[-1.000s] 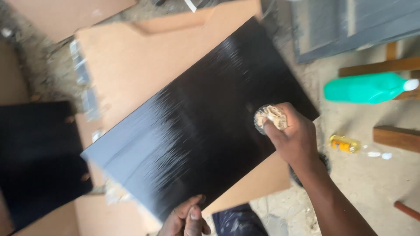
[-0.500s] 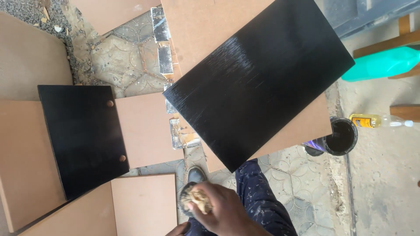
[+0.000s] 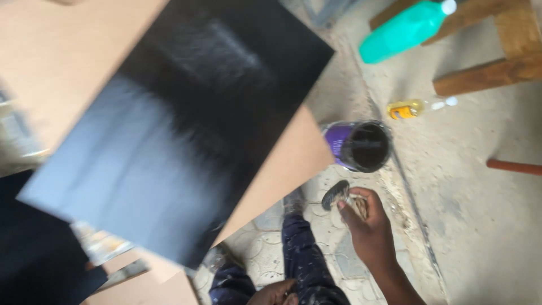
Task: Applying black stain to wooden furniture panels using a sponge and organizing the finished pieces.
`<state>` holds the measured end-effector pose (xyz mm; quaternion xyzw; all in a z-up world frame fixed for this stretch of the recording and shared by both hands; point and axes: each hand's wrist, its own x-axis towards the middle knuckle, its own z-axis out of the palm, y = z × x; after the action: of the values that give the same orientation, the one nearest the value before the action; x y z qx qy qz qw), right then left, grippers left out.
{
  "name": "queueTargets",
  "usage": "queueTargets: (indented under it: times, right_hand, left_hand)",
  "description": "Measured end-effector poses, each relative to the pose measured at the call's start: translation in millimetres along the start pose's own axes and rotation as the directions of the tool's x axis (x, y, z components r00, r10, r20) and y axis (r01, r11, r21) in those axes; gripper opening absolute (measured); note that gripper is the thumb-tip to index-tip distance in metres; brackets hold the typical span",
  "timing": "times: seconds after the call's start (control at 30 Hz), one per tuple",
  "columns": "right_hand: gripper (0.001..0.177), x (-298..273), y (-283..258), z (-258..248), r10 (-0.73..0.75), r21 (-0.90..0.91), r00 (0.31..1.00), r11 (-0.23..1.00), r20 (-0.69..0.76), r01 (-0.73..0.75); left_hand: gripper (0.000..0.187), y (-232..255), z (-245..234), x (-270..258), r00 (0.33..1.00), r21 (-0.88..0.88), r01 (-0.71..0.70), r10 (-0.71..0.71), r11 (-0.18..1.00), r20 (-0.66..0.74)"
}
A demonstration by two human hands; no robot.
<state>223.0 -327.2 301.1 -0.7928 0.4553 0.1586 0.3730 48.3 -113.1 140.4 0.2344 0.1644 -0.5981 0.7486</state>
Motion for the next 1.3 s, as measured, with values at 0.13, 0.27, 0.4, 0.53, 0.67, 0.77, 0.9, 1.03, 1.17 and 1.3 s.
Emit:
queueTargets:
  times: [0.13,0.27,0.4,0.53,0.67,0.77,0.9,1.03,1.17,1.3]
  right_hand:
    - [0.039,103,16,-40,0.004,-0.066,0.996,0.998,-0.093,-0.01]
    - [0.034,238,75,-40,-0.162,-0.088,0.979,0.985,-0.125,0.151]
    - [0.036,346,124,-19,-0.253,-0.226,0.962,0.948,-0.099,0.226]
    - [0.037,406,144,5,-0.267,-0.222,0.963,0.938,0.03,0.267]
    - [0.048,441,168,23,-0.191,-0.431,0.979,0.879,0.074,0.204]
    - [0.047,438,161,21,-0.152,-0.472,0.983,0.862,0.107,0.185]
    - [0.04,432,154,17,-0.158,-0.497,0.979,0.844,0.129,0.202]
    - [0.047,435,158,19,-0.129,-0.489,0.983,0.854,0.13,0.177]
    - [0.048,430,149,16,-0.085,-0.454,0.984,0.879,0.156,0.148]
    - [0.022,417,125,-7,0.047,-0.208,0.983,0.978,0.178,-0.009]
  left_hand:
    - [0.055,114,119,46,0.878,0.709,0.274,0.132,0.65,-0.461]
    - [0.066,147,147,143,0.852,0.907,0.096,0.437,0.41,-0.288]
    - [0.075,150,141,239,0.874,0.93,0.083,0.421,0.359,-0.241]
    - [0.078,153,147,287,0.891,0.906,0.159,0.339,0.392,-0.303]
    - [0.075,142,153,297,0.877,0.876,0.148,0.349,0.459,-0.331]
    - [0.076,123,150,297,0.865,0.87,0.151,0.363,0.469,-0.346]
    - [0.078,118,156,296,0.875,0.829,0.233,0.261,0.509,-0.407]
    - [0.077,114,156,296,0.887,0.839,0.231,0.248,0.493,-0.39]
    - [0.078,108,153,297,0.888,0.845,0.225,0.254,0.485,-0.383]
    - [0.077,95,147,290,0.873,0.845,0.198,0.303,0.496,-0.383]
